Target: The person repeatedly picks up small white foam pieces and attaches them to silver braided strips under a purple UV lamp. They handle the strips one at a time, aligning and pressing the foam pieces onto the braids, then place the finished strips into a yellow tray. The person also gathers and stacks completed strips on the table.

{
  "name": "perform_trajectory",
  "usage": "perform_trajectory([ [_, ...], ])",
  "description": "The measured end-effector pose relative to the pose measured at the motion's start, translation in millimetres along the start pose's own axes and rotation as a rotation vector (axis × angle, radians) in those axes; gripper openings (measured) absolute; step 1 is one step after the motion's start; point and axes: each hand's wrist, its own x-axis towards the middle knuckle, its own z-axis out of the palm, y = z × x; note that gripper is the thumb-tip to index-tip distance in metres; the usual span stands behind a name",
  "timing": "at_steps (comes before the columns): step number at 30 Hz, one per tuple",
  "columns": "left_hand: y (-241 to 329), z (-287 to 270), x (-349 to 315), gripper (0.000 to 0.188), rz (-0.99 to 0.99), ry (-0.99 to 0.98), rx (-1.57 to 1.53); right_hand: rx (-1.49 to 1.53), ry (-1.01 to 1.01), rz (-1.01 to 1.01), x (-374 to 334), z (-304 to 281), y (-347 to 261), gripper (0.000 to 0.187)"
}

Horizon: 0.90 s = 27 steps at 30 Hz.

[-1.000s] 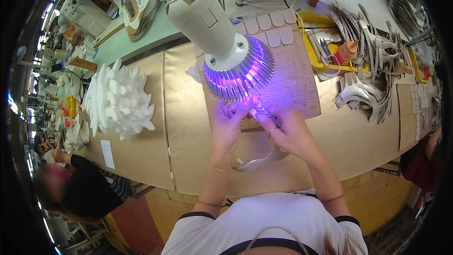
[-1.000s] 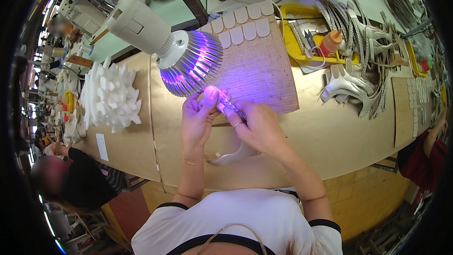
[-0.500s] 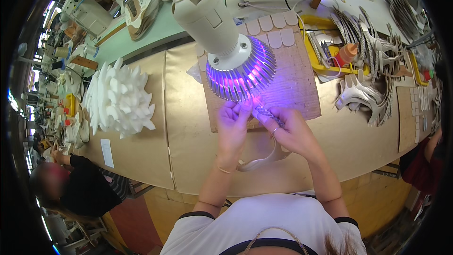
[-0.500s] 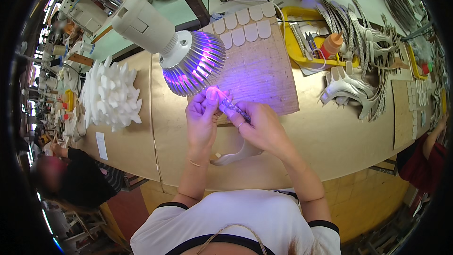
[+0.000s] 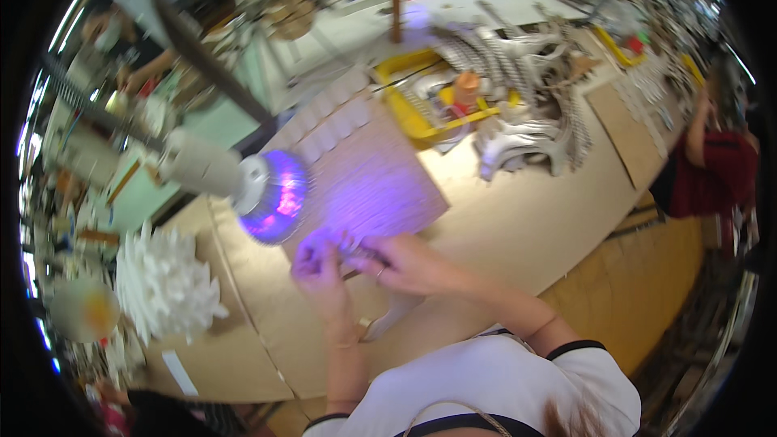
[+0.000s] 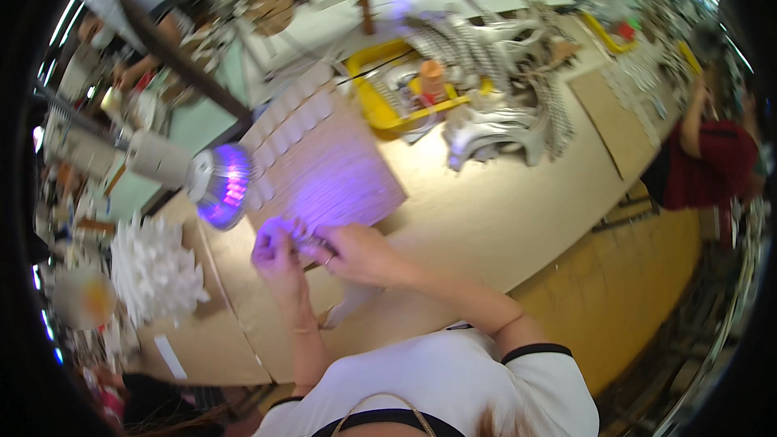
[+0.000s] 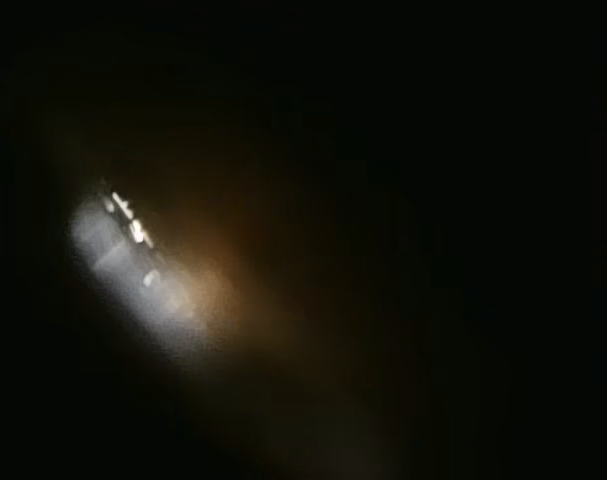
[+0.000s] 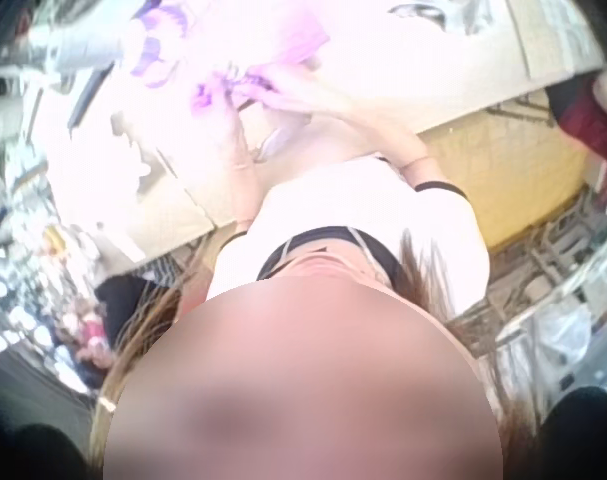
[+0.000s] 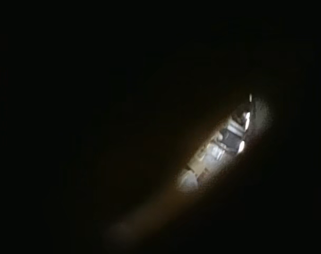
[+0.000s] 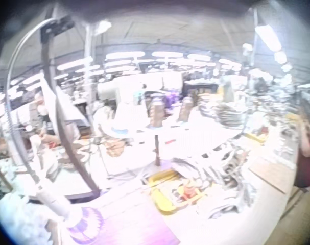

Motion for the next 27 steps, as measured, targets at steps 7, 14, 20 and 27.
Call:
perform_trajectory([
  [7, 3.8, 5.2, -9.5, 0.031, -0.008, 0.014, -0.188, 0.109, -0.069, -0.08, -35.2, 9.3, -5.8, 0.027],
  [14, 14.3, 16.2, -44.3, 0.05, 0.072, -0.102, 0.08, 0.297, -0.144, 0.005, -81.3, -23.1, -21.2, 0.024],
  [20, 9.1, 31.7, -81.3, 0.052, 0.246, -0.815, 0.471, 0.427, 0.085, 0.009, -130.9, -87.7, -1.9, 0.022],
  [27, 1.7, 100.7, -115.4, 0.036, 0.348, -1.0, 0.951, 0.536, 0.363, 0.081, -172.3, -135.3, 42.6, 0.019],
])
